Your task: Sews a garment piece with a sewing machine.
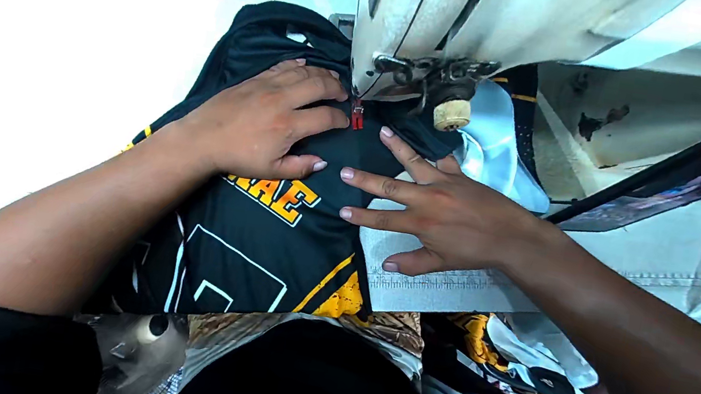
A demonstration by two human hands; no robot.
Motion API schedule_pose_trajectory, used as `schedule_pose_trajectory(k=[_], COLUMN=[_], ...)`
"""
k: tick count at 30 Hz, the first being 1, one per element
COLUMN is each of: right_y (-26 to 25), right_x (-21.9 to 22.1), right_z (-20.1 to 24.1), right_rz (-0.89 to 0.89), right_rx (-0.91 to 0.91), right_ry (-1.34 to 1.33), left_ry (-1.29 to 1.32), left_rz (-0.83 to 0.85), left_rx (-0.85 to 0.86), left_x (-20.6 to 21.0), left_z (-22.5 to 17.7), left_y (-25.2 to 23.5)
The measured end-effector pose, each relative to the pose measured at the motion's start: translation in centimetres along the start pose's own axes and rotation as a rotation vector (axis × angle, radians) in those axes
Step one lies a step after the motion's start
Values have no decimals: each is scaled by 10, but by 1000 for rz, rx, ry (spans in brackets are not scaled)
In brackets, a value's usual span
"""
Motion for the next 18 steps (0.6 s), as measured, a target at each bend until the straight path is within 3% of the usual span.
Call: schedule_pose_trajectory(k=[8,11,14,16,18], right_y=[-14,-13,1,12,18], right_x=[-9,-8,10,32,55], right_z=[-28,-17,42,84,105], right_rz=[-53,-193,-576,-626,-623], right_rx=[-44,-46,78,313,415], right_ry=[-38,42,122,72,-105], left_ry=[-50,-129,-151,-148,-122], left_rz=[176,191,171,200,239], left_rx=[-95,-138,-487,-836,-1048], left_x=[-1,-6,-47,-81,-90], left_z=[26,22,-39,-105,-152], left_y=[-18,-18,12,58,113])
Point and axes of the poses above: each hand's wrist, its own y-axis away from the middle knuckle, its own x-axis out of the palm, z = x × y, the point moved 1 cm from there along -y, towards the middle knuckle, and after that the axes turned 12 degrees about -y, right-handed, at the moved point
